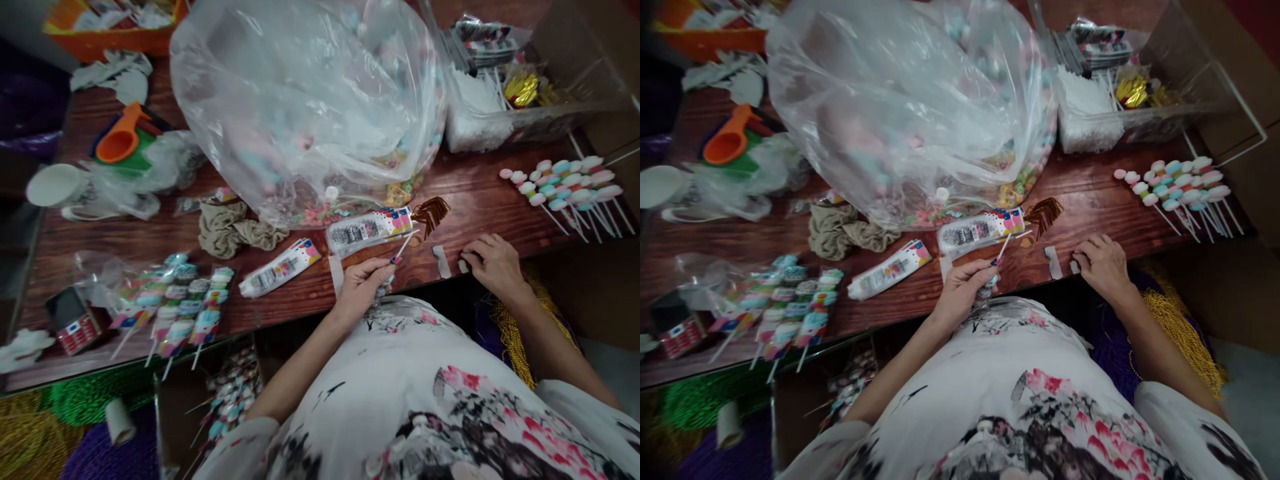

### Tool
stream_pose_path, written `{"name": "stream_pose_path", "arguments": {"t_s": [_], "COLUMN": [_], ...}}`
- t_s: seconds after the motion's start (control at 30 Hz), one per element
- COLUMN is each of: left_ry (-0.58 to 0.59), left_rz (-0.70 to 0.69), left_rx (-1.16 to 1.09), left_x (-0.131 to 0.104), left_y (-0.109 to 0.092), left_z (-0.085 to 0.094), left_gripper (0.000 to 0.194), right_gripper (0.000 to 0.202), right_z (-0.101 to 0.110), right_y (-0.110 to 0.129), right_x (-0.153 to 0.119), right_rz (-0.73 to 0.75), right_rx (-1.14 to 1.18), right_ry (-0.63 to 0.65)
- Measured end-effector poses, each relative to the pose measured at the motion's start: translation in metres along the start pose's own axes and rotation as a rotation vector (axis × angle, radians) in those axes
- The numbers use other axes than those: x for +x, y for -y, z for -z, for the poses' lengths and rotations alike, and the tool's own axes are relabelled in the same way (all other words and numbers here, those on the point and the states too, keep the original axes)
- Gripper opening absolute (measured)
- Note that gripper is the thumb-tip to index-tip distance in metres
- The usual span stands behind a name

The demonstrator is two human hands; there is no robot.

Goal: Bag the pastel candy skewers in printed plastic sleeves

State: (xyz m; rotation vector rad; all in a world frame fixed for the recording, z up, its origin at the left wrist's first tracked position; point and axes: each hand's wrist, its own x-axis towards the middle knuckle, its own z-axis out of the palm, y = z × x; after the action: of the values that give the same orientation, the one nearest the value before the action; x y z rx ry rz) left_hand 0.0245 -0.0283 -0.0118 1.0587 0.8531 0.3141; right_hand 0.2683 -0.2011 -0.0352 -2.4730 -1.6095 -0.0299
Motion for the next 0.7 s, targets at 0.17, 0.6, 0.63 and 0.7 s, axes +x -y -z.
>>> {"name": "stream_pose_path", "arguments": {"t_s": [0.17, 0.6, 0.63, 0.7], "left_ry": [0.019, 0.062, 0.084, 0.118], "left_rz": [0.02, -0.37, -0.414, -0.461], "left_rx": [-0.041, 0.151, 0.188, 0.252], "left_x": [0.006, 0.006, 0.004, 0.001], "left_y": [0.003, 0.001, 0.001, 0.0], "left_z": [-0.003, -0.016, -0.014, -0.009], "left_gripper": [0.036, 0.019, 0.018, 0.017], "right_gripper": [0.017, 0.016, 0.017, 0.017], "right_z": [-0.002, 0.014, 0.011, 0.007], "right_y": [0.002, 0.135, 0.136, 0.135], "right_x": [0.0, 0.011, 0.014, 0.019], "right_rz": [0.029, 0.056, 0.06, 0.052], "right_rx": [-0.062, 1.088, 1.112, 1.14], "right_ry": [0.007, -0.178, -0.173, -0.152]}}
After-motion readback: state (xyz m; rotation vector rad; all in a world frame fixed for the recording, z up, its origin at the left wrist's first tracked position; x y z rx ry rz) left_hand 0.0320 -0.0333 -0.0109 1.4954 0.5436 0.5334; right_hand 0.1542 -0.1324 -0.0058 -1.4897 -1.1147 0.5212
